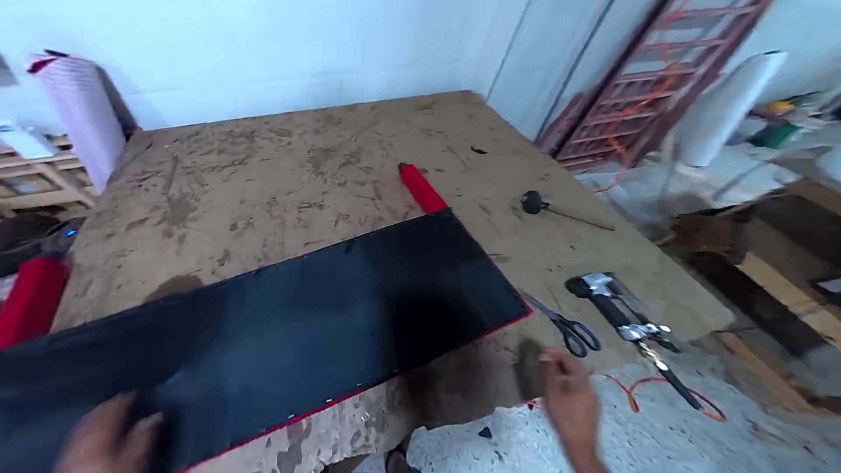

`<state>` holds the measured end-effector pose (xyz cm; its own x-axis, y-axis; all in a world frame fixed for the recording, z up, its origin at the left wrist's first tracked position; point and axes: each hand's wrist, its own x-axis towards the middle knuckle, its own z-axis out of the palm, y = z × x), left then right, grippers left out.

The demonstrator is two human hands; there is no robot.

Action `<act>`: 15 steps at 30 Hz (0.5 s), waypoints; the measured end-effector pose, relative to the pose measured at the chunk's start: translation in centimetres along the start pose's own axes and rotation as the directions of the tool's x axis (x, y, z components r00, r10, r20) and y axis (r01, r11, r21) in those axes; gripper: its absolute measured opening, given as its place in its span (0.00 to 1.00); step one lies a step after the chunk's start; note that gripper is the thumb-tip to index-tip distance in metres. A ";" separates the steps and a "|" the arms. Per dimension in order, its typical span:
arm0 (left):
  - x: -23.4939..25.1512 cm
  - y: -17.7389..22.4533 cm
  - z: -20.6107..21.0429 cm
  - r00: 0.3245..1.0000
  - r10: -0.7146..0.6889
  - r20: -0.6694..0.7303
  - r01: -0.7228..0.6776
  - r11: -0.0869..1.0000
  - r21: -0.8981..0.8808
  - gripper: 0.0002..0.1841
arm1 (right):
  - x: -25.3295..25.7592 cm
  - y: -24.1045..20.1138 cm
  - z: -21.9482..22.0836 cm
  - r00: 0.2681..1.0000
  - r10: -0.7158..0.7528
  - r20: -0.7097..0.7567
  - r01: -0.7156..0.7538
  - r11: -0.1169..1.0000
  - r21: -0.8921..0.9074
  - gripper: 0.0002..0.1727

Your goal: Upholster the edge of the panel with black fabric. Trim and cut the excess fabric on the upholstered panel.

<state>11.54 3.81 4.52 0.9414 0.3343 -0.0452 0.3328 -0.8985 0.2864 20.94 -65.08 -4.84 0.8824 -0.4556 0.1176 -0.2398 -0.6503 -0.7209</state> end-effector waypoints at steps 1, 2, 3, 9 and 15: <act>1.7 6.4 4.6 0.981 0.191 0.022 -0.190 0.981 -0.029 0.35 | 3.6 4.4 -1.7 1.000 -0.013 -0.008 0.012 0.993 -0.115 0.23; 2.6 12.6 9.2 0.946 0.321 0.048 -0.319 0.947 -0.047 0.37 | 6.8 8.4 -3.0 1.000 -0.017 0.015 0.020 0.977 -0.213 0.24; 2.5 18.4 13.0 0.911 0.400 0.102 -0.397 0.917 -0.045 0.41 | 9.3 11.6 -3.8 0.998 -0.016 0.064 0.034 0.953 -0.302 0.26; -2.5 34.9 20.7 0.808 0.521 0.274 -0.522 0.849 -0.075 0.50 | 15.8 17.8 -6.4 0.935 -0.093 0.342 0.241 0.874 -0.421 0.16; -6.8 30.6 19.6 0.739 0.645 0.196 -0.602 0.762 -0.241 0.30 | 15.0 14.1 -8.3 0.804 0.316 0.504 0.007 0.842 -0.539 0.22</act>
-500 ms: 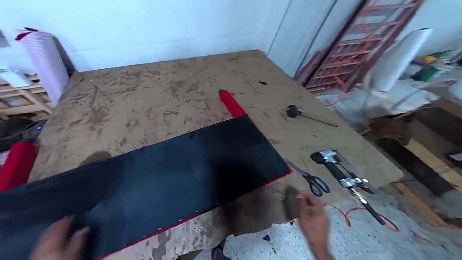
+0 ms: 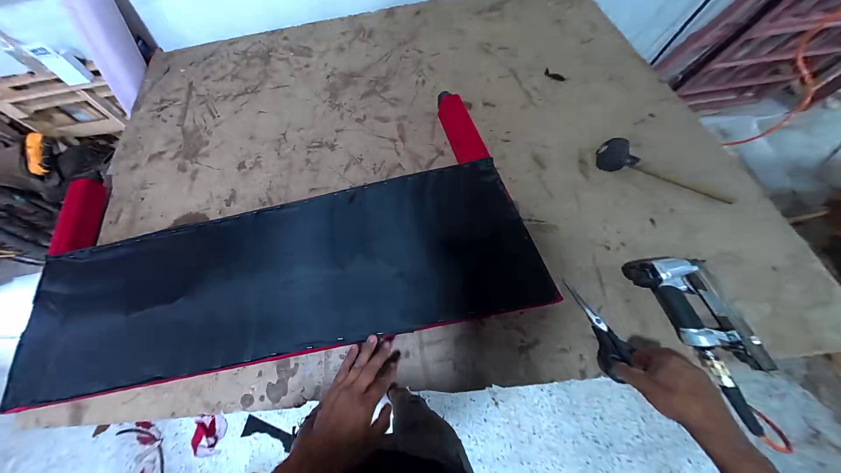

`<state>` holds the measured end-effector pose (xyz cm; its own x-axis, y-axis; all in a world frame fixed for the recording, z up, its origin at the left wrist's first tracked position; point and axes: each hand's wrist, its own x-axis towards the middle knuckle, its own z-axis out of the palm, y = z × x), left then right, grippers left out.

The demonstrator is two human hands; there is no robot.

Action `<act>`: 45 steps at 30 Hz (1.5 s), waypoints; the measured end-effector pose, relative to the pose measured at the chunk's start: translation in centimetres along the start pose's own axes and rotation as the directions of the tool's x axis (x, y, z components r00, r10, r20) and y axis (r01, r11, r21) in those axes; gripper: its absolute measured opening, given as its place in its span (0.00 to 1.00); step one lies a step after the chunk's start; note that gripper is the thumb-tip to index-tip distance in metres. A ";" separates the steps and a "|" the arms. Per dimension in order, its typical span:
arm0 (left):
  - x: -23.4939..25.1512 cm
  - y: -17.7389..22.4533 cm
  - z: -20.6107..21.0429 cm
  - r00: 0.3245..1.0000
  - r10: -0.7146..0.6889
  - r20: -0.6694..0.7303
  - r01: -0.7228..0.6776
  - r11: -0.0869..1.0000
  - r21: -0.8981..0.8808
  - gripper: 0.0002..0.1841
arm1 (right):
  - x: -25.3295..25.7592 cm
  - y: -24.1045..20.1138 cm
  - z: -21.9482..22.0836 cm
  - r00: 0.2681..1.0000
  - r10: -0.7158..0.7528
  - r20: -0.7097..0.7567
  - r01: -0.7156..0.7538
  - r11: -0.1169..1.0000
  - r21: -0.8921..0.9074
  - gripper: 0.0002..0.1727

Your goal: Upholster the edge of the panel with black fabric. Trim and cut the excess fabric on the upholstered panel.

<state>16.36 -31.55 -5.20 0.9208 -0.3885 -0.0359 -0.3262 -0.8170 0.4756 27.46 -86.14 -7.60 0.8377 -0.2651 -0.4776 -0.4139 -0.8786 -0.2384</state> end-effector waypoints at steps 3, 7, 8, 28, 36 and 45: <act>-1.5 -0.5 -0.8 0.990 -0.037 -0.134 0.027 0.997 -0.071 0.26 | -7.2 -0.3 2.2 0.957 0.025 0.289 -0.185 0.820 0.542 0.19; 2.3 -3.7 -2.0 0.951 -0.140 -0.277 0.153 0.988 0.027 0.24 | -18.7 -6.0 8.6 0.865 -0.271 0.421 -0.237 0.519 0.821 0.12; 3.4 -4.4 -1.5 0.951 -0.146 -0.272 0.177 0.980 0.092 0.28 | -20.9 -8.6 10.7 0.867 -0.270 0.418 -0.244 0.500 0.831 0.10; 3.4 -6.7 -0.7 0.973 0.004 -0.229 0.023 0.993 0.113 0.35 | -21.6 -22.5 19.3 0.567 -0.652 0.503 -0.209 0.478 0.853 0.38; 2.1 -9.0 -1.9 0.984 -0.140 -0.113 0.163 0.960 0.226 0.56 | -22.3 -24.1 20.5 0.656 -0.604 0.454 -0.186 0.453 0.872 0.37; 2.4 -9.4 -1.9 0.985 -0.166 -0.053 0.174 0.959 0.223 0.60 | -20.6 -28.0 19.3 0.733 -0.448 0.513 -0.204 0.574 0.793 0.30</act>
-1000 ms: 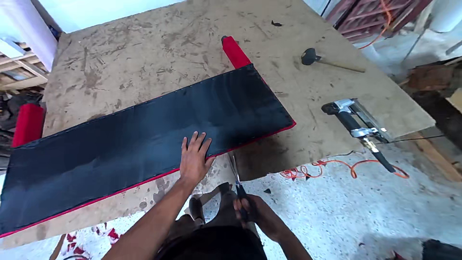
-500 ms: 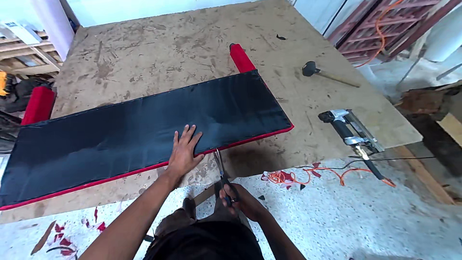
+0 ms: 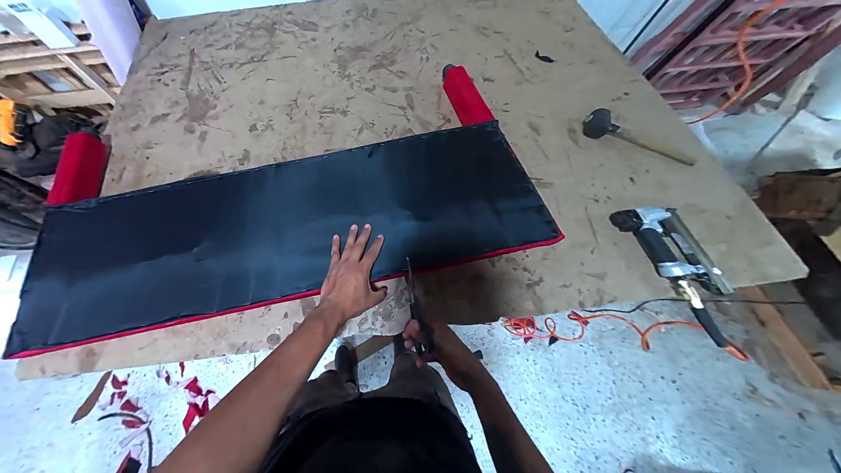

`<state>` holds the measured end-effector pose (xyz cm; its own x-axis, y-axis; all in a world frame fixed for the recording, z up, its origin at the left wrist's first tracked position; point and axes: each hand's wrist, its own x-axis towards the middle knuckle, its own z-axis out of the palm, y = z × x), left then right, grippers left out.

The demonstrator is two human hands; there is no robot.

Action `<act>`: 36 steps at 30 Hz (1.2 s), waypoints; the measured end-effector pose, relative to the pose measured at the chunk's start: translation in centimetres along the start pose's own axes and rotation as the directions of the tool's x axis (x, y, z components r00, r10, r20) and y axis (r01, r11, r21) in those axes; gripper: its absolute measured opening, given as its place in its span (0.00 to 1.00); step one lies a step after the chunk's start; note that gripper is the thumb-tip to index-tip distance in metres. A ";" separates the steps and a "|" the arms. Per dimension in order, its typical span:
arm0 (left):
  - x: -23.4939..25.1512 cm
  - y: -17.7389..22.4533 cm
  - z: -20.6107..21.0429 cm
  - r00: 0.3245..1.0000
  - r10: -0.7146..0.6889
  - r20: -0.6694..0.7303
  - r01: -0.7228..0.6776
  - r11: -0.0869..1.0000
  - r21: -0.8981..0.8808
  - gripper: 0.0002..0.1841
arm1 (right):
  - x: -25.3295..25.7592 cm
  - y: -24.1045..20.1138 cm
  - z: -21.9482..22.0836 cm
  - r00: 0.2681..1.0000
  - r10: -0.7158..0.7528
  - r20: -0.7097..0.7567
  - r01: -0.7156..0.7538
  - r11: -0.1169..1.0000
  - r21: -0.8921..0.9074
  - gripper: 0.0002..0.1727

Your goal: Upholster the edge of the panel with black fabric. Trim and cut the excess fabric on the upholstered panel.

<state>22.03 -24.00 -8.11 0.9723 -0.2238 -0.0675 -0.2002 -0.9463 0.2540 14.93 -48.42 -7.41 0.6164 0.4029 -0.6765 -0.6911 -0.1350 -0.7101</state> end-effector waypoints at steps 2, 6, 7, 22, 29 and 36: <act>0.0 -0.2 -0.2 1.000 -0.014 -0.011 0.013 0.999 -0.029 0.58 | 0.4 -0.4 -0.2 0.999 0.047 0.020 -0.047 0.999 0.004 0.30; 0.1 0.6 -0.8 0.998 -0.044 -0.053 0.038 0.993 -0.111 0.55 | 0.3 -1.0 -1.0 0.993 0.105 0.061 -0.102 0.993 -0.055 0.45; 0.3 0.4 -1.3 0.997 -0.045 -0.056 0.038 0.992 -0.120 0.54 | 0.5 -1.5 -1.0 0.992 0.103 0.072 -0.098 0.993 -0.073 0.49; -8.0 -12.0 -1.9 0.959 0.234 -0.162 -0.277 0.899 -0.339 0.29 | 4.0 1.6 2.5 0.848 -0.346 0.400 0.177 0.898 0.402 0.60; -9.1 -13.0 -2.4 0.955 0.190 -0.226 -0.263 0.896 -0.357 0.29 | 3.1 2.9 3.0 0.913 -0.283 0.295 0.172 0.920 0.352 0.59; -23.8 -33.4 -6.2 0.954 -0.090 -0.287 0.066 0.994 -0.091 0.34 | -2.9 10.3 9.5 0.934 -0.134 0.330 0.069 0.977 0.201 0.36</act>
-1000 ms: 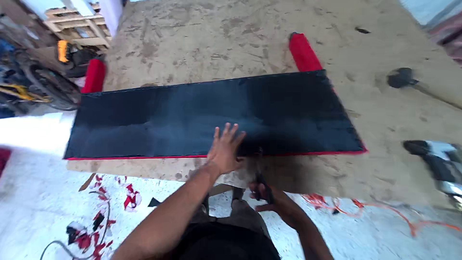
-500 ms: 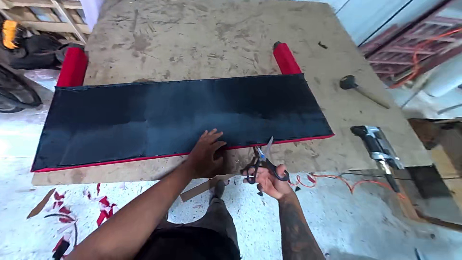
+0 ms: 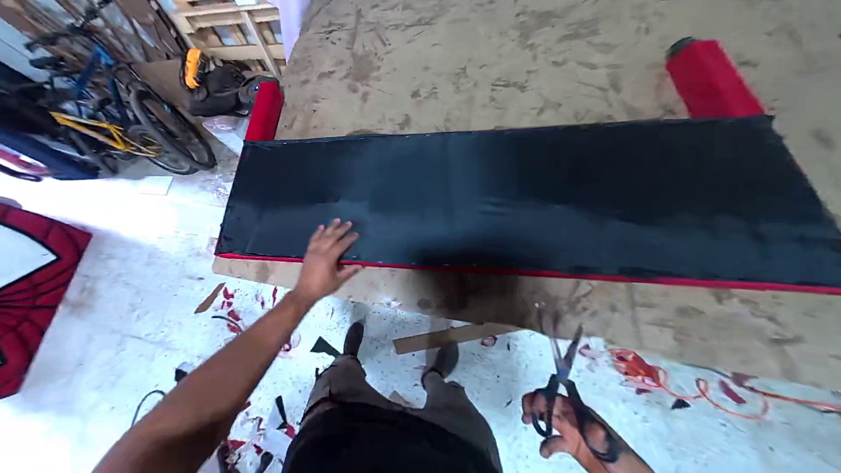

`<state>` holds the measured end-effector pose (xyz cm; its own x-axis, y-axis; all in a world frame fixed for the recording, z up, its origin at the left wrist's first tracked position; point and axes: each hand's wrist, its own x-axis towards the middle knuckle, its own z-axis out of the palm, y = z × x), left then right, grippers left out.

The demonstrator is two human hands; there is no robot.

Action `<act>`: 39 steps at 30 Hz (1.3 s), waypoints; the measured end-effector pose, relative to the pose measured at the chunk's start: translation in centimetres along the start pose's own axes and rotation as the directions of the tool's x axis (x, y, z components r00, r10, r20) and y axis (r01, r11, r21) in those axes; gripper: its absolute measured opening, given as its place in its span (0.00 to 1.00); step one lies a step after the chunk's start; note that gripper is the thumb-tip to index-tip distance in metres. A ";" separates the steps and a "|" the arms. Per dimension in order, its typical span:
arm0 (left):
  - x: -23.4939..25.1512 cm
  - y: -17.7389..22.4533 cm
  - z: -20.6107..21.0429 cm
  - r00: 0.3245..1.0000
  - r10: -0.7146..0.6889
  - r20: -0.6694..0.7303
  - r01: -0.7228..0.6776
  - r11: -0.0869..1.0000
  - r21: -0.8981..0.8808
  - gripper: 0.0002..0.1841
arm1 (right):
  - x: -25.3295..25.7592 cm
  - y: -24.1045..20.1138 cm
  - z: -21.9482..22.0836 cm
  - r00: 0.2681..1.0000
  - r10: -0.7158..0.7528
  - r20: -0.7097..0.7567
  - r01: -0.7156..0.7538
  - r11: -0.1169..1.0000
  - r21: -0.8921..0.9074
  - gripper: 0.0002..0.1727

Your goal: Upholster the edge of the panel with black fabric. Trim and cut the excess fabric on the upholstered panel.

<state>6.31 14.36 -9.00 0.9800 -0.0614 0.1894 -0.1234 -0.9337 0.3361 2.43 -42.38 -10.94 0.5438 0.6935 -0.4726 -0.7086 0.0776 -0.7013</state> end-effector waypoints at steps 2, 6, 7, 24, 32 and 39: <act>-1.6 -4.6 -1.6 0.994 0.104 0.041 -0.105 0.994 0.017 0.33 | 1.7 3.0 4.9 0.994 -0.065 -0.089 0.055 0.992 -0.111 0.31; -2.1 -6.3 -1.8 0.986 0.160 0.038 -0.163 0.984 0.066 0.30 | 9.4 5.7 17.2 0.964 -0.190 -0.187 0.123 0.939 -0.321 0.35; -2.2 -5.8 -1.3 0.993 0.119 0.002 -0.119 0.989 0.093 0.31 | 11.4 5.6 20.3 0.959 -0.175 -0.225 0.081 0.924 -0.374 0.37; -2.8 -6.1 -0.9 0.996 0.088 0.007 -0.089 0.995 0.056 0.29 | 21.5 4.3 35.1 0.788 -0.185 -0.587 -0.483 0.405 -0.776 0.46; -3.6 -9.6 -3.0 0.998 -0.018 0.057 0.012 0.995 0.104 0.42 | 23.2 5.2 37.5 0.745 -0.220 -0.630 -0.540 0.356 -0.763 0.47; -3.8 -9.4 -3.0 0.992 -0.049 0.114 0.034 0.991 0.128 0.55 | 24.5 5.1 37.0 0.704 -0.302 -0.642 -0.549 0.341 -0.763 0.44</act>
<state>3.28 24.45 -10.10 0.9963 -0.0555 0.0660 -0.0689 -0.9727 0.2216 -4.50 1.49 -6.38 0.8860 0.0050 -0.4636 -0.1972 -0.9010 -0.3865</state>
